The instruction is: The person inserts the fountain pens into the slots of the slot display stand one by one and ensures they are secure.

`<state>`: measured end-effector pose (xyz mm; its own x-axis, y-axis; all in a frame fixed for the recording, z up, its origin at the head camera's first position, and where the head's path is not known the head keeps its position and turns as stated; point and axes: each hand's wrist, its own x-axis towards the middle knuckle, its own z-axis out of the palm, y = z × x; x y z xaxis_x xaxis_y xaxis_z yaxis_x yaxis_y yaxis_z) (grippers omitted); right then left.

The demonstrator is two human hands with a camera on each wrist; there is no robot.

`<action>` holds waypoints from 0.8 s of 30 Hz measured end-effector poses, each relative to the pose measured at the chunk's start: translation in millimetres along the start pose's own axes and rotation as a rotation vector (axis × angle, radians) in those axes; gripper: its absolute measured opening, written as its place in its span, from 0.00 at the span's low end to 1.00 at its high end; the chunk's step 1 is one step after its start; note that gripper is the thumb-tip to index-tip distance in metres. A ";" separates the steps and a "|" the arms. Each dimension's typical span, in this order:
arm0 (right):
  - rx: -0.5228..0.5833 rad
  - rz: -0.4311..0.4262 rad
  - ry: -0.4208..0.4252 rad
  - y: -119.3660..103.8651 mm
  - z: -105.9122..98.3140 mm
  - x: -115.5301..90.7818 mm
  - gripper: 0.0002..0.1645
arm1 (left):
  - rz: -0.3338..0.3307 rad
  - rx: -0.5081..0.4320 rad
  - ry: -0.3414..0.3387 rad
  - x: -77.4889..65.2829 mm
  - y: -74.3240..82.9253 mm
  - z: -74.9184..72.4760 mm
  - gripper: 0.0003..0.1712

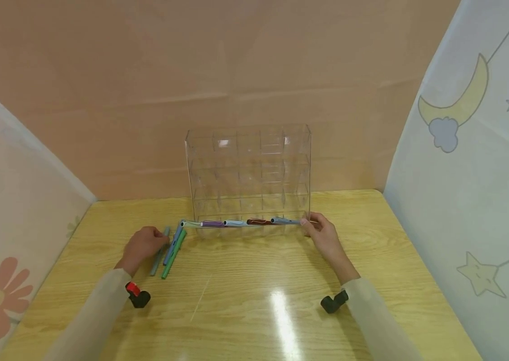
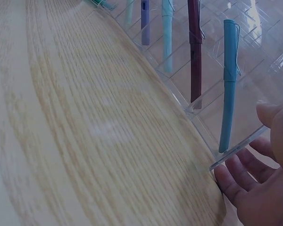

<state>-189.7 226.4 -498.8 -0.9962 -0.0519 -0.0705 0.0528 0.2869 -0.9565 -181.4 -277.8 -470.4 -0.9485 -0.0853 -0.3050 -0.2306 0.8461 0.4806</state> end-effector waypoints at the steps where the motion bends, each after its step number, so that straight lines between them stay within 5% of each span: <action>1: 0.000 0.001 0.000 -0.2 0.3 -0.1 0.39 | 0.002 -0.004 0.007 -1.1 -1.8 -1.3 0.24; 7: -0.005 -0.008 0.001 0.2 0.9 0.5 0.40 | 0.038 -0.041 0.061 -9.6 -8.7 -13.8 0.25; 12: -0.019 -0.019 -0.002 1.0 0.9 1.1 0.40 | 0.134 -0.085 0.137 -19.6 -8.5 -24.3 0.22; 24: 0.008 -0.018 -0.006 0.5 0.0 0.5 0.38 | 0.191 -0.097 0.245 -55.5 2.7 -47.6 0.37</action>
<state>-190.2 226.5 -499.3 -0.9965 -0.0629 -0.0547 0.0350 0.2787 -0.9597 -139.8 -295.7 -413.1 -0.9979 -0.0640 -0.0004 -0.0519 0.8061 0.5895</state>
